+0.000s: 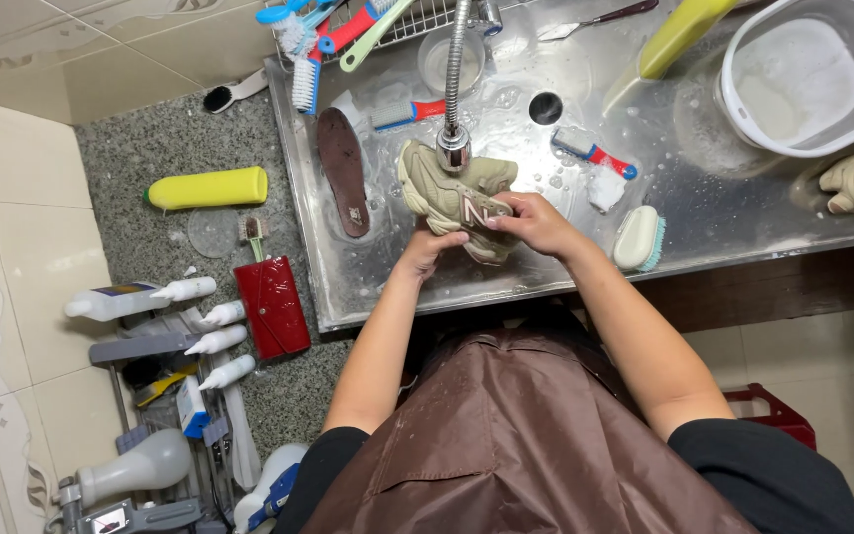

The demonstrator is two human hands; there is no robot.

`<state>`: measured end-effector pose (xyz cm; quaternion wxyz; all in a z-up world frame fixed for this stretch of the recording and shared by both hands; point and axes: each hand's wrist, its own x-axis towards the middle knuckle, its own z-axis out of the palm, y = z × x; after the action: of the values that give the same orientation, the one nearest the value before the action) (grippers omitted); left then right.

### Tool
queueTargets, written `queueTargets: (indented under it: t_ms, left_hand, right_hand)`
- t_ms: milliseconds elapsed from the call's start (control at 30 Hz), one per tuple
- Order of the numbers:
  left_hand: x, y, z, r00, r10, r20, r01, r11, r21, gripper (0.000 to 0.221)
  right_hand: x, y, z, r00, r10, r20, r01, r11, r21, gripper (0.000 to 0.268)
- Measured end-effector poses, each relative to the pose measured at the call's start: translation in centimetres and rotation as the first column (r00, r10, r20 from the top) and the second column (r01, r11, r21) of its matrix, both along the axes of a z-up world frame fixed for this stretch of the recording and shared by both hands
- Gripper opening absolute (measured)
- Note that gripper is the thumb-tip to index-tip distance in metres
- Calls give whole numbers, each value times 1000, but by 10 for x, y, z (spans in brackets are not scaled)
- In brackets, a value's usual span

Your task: Cleaning a pair of beige athletic shoes using soap and a brush at a repair bench.

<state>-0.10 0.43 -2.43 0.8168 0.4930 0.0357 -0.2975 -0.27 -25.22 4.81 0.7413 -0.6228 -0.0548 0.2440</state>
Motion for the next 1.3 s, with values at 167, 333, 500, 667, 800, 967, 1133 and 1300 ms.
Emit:
queueTargets:
  t_ms: [167,333,500,667,800,967,1133,1300]
  left_hand:
    - [23,-5,87,966,102,236,-96,995,-37,95]
    - [49,-9,57,985,105,134,-101,994,-43,85]
    - [64,-30,-8,909,103,405,-211,949,233,50]
    - [69,-56,35,951,198,238,-199,980,-16,41]
    - [69,-64,18,943,204,262,-151,966,-210,47]
    - [64,-60,56,981,120,153,-96,983,-158,51]
    - [69,-58,59,983,96,154,-73,986,-148,50]
    - [70,-53,66,951,37,307,24,981,-192,52]
  right_hand:
    - [-16,-16,39,993,-11,117,49,944,-327,32]
    - [-34,-20,55,940,61,335,157,796,-585,38]
    - [-46,-21,57,819,125,560,300,739,-603,44]
    - [-60,-21,48,777,71,625,402,708,-580,44]
    - [-81,-17,38,837,-40,546,410,706,-577,41]
    - [-93,-10,36,859,-77,506,402,713,-574,38]
    - [-93,-5,33,856,-95,509,426,687,-588,33]
    - [-93,-1,40,875,-121,468,419,673,-610,27]
